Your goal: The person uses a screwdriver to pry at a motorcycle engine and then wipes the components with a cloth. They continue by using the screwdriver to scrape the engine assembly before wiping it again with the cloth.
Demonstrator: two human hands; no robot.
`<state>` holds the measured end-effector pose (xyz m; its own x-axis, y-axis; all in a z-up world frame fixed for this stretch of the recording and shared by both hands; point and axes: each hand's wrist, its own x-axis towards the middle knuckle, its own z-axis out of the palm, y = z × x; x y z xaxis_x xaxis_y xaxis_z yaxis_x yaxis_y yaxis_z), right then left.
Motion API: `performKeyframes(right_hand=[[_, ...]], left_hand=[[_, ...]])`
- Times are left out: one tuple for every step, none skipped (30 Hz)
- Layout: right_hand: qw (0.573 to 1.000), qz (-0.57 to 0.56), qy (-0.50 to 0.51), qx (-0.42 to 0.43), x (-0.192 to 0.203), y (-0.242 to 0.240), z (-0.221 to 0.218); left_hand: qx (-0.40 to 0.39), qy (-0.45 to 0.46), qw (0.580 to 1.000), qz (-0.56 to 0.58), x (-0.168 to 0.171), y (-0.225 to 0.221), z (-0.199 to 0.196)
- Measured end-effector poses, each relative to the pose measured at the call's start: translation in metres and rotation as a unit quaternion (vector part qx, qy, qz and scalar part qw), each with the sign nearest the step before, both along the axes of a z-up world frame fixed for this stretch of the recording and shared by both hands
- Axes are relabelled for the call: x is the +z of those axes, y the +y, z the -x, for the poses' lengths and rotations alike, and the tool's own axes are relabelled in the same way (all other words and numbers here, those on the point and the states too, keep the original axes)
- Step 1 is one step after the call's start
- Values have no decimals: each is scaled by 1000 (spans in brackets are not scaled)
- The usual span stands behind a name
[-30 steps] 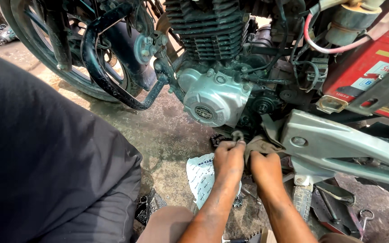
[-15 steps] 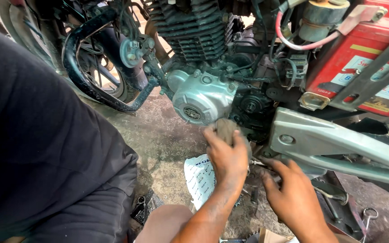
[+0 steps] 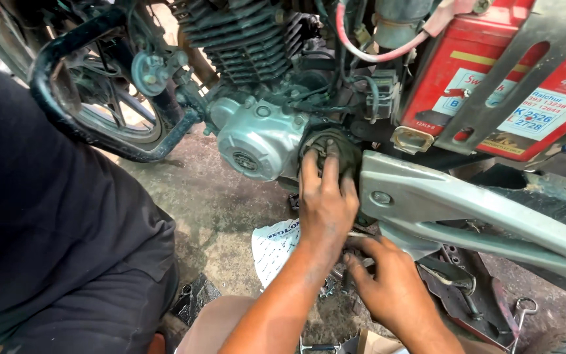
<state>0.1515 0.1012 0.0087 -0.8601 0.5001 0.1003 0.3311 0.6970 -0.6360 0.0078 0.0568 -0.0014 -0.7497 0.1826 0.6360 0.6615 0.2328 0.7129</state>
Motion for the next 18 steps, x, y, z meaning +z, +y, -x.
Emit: performKeyframes(right_hand=[[1000, 21, -2, -2, 4, 0, -2], [999, 42, -5, -4, 8, 1, -4], [999, 44, -6, -6, 8, 4, -5], [998, 55, -26, -23, 9, 6, -6], [996, 65, -47, -39, 10, 9, -7], [996, 66, -50, -38, 8, 11, -9], [997, 64, -39, -32, 8, 11, -10], [997, 62, -27, -26, 8, 11, -10], [997, 62, -24, -28, 9, 12, -11], [995, 81, -37, -42, 11, 12, -12], [992, 100, -53, -54, 13, 11, -14], [992, 100, -52, -53, 13, 12, -16], [996, 76, -23, -44, 13, 12, -18], [998, 53, 7, -35, 13, 13, -20], [998, 49, 6, -34, 17, 13, -20], [997, 58, 0, -52, 21, 13, -21], [995, 67, -8, -69, 25, 13, -23], [996, 64, -10, -68, 30, 12, -23]], left_hand=[[6, 45, 998, 42, -4, -2, 7], [12, 89, 992, 84, -9, -4, 15], [11, 88, 992, 85, -10, -3, 18], [6, 97, 991, 90, -11, -2, 22], [5, 104, 990, 94, -13, -3, 24], [6, 101, 990, 96, -12, 0, 22], [20, 67, 996, 59, -9, 1, 21], [35, 34, 999, 21, -5, 2, 21], [33, 38, 999, 20, 1, 10, 19], [58, -34, 997, -45, 6, 17, 17], [84, -107, 985, -110, 12, 22, 13], [84, -106, 985, -110, 12, 27, 12], [94, -183, 961, -186, 12, 32, 12], [101, -259, 925, -260, 13, 36, 11], [101, -259, 924, -264, 16, 37, 11], [76, -343, 870, -345, 19, 39, 12], [51, -423, 802, -419, 20, 39, 11], [51, -424, 800, -421, 23, 38, 9]])
